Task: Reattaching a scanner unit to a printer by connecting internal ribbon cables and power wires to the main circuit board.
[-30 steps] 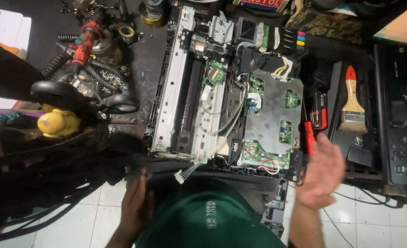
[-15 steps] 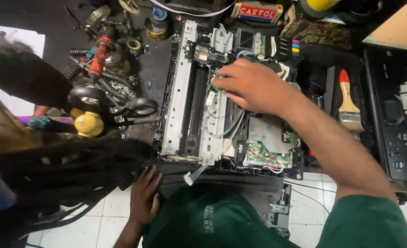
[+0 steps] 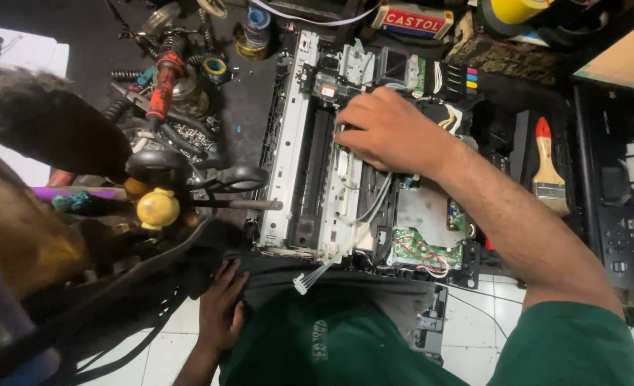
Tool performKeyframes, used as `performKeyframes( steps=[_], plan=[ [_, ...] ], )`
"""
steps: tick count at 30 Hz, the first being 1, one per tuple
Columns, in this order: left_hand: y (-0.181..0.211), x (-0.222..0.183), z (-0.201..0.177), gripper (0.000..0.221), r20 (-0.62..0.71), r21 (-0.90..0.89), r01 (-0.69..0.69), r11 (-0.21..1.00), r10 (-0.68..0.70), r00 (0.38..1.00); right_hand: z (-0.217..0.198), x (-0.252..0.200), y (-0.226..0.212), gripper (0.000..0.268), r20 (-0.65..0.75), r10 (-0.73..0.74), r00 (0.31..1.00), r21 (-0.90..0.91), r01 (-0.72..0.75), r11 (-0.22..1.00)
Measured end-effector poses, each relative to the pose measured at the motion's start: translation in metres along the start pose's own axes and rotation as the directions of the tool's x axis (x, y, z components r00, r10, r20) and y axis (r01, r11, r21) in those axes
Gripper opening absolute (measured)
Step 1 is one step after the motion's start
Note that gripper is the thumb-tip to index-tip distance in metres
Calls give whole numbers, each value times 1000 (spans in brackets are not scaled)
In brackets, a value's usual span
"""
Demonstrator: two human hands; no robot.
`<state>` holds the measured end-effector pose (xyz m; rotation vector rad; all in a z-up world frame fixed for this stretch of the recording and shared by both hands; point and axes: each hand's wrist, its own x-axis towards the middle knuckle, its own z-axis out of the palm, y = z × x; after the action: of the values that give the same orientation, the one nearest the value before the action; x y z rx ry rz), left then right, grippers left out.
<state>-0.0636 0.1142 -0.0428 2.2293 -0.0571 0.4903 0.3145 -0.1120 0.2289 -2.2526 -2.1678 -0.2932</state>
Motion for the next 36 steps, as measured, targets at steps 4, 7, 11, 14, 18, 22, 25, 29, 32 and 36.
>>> performKeyframes(
  steps=[4, 7, 11, 14, 18, 22, 25, 29, 32, 36],
  plan=[
    [1, 4, 3, 48, 8, 4, -7, 1000, 7, 1000, -7, 0, 0, 18, -15, -37, 999, 11, 38, 999],
    [3, 4, 4, 48, 3, -11, 0, 1000, 0, 1000, -16, -1, -2, 17, -19, -87, 996, 30, 88, 996],
    [1, 2, 4, 50, 3, 6, 30, 1000, -30, 1000, -47, -9, -13, 14, -50, -17, 999, 89, 22, 996],
    [-3, -1, 6, 50, 7, 48, 44, 998, -44, 999, -69, -41, -9, 19, -152, 102, 983, 87, -90, 992],
    [4, 8, 3, 46, -27, 27, 15, 1000, -14, 1000, -79, -99, -6, 11, -230, 330, 916, 97, -315, 944],
    [1, 7, 5, 49, -14, 39, 25, 999, -24, 1000, -73, -157, -10, 17, -249, 699, 670, 263, -648, 715],
    [-4, 2, 9, 51, 11, 49, 42, 998, -43, 999, -69, -165, -22, 16, -165, 840, 517, 365, -760, 539],
    [-20, -5, 18, 53, 92, 102, 41, 994, -50, 994, -44, -165, -37, 21, -14, 957, 289, 520, -816, 254],
    [-3, 6, 12, 50, 32, 51, 47, 998, -49, 998, -40, -150, -52, 11, 74, 981, 180, 528, -842, 115],
    [-7, 2, 16, 49, 57, 123, 36, 992, -44, 997, -35, -147, -61, 6, 52, 987, 150, 556, -825, 96]
  ],
)
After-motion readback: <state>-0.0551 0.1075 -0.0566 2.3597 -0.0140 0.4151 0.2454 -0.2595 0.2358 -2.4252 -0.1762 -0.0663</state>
